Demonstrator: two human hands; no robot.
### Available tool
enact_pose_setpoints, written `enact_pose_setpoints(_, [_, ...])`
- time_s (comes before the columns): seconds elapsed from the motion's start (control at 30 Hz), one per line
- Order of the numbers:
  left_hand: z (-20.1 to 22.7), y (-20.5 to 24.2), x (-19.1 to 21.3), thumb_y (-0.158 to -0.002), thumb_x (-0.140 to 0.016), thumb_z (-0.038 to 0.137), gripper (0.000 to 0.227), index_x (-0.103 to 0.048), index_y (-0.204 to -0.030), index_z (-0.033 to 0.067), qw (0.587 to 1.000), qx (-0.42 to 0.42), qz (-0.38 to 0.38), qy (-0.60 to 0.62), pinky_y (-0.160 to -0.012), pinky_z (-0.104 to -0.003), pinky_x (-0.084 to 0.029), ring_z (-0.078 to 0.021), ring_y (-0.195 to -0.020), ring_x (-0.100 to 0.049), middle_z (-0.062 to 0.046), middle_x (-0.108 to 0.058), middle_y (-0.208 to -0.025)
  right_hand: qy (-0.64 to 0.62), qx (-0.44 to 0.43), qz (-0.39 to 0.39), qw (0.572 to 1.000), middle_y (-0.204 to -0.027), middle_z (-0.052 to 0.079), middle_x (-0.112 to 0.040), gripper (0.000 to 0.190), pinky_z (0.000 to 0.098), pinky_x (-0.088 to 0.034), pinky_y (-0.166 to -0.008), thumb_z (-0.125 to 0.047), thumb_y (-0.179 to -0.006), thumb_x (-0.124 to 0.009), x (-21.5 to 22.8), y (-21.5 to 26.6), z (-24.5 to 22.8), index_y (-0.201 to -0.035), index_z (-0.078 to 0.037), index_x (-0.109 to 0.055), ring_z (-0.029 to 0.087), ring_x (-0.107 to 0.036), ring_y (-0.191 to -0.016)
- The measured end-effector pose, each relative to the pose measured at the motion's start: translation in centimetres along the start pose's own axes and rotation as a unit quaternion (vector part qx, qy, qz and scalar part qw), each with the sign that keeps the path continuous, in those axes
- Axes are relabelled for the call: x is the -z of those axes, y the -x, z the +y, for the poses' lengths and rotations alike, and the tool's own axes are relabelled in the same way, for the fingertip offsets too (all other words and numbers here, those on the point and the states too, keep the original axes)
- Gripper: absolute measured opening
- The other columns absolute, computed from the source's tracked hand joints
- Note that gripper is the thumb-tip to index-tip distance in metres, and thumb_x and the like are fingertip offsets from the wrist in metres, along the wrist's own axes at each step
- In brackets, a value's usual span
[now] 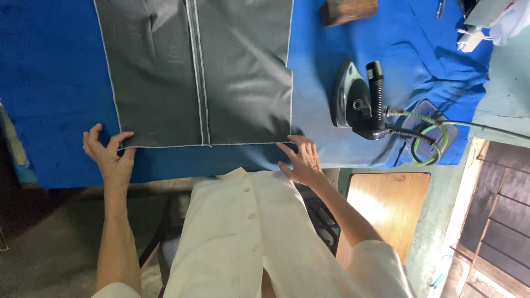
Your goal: The person irons a dark gray garment laid on a blue-covered table. They use a steam iron in the right hand and a wooden pressing block in the left hand, repeatedly pressing seams and edges while adjusting the fabric. The garment remains on the table throughout the clip.
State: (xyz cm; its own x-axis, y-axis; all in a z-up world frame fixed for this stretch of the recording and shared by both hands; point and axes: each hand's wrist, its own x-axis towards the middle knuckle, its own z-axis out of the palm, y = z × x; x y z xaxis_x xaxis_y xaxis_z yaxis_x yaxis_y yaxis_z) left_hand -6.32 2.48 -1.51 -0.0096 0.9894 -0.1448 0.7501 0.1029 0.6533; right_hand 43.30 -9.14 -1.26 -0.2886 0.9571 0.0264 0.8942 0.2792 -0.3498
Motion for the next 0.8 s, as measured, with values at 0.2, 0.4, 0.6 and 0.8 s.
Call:
enact_pose_setpoints(0.2, [-3.3,-2.0,-1.9,-0.107,-0.075,0.032,0.034,-0.067,-0.093,0.0016,0.984,-0.109,0.101,-0.101,-0.109,-0.058,-0.033,-0.0394,-0.133,-0.034,-0.018,-0.042,-0.142,0.048,-0.124,0.107,0.985,-0.123,0.013,-0.049,0.041,0.0462,-0.042,-0.083,-0.05,-0.098,-0.065,-2.4,-0.9,1.1,-0.135,-0.034,-0.059,0.031,-0.054,-0.102])
enact_pose_setpoints(0.4, [-1.8,-3.1,-2.2,-0.102,-0.078,0.023,0.032,-0.064,-0.089,-0.002,0.979,-0.108,0.146,-0.089,-0.105,-0.057,-0.035,-0.0404,-0.123,-0.04,-0.02,-0.047,-0.129,-0.033,-0.166,0.199,0.965,-0.107,0.012,-0.046,0.04,0.0443,-0.037,-0.082,-0.044,-0.105,-0.056,-2.7,-3.4,2.6,-0.085,-0.011,-0.068,0.028,-0.044,-0.089])
enact_pose_setpoints(0.6, [-0.6,-2.9,-2.1,-0.103,-0.079,0.015,0.024,-0.06,-0.1,0.0003,0.981,-0.112,0.143,-0.074,-0.103,-0.057,-0.037,-0.0399,-0.123,-0.039,-0.019,-0.044,-0.129,-0.02,-0.208,0.188,0.96,-0.11,0.009,-0.051,0.049,0.045,-0.039,-0.082,-0.054,-0.106,-0.044,-4.2,-2.7,3.0,-0.092,-0.018,-0.074,0.028,-0.051,-0.092])
enact_pose_setpoints(0.8, [0.0,-2.9,-1.9,-0.1,-0.08,0.013,0.024,-0.061,-0.102,-0.0014,0.987,-0.085,0.128,-0.056,-0.106,-0.059,-0.036,-0.0408,-0.126,-0.037,-0.02,-0.042,-0.131,-0.035,-0.173,0.121,0.977,-0.121,0.011,-0.052,0.036,0.0474,-0.039,-0.084,-0.056,-0.086,-0.077,-3.4,-2.2,3.3,-0.095,-0.022,-0.073,0.031,-0.051,-0.101])
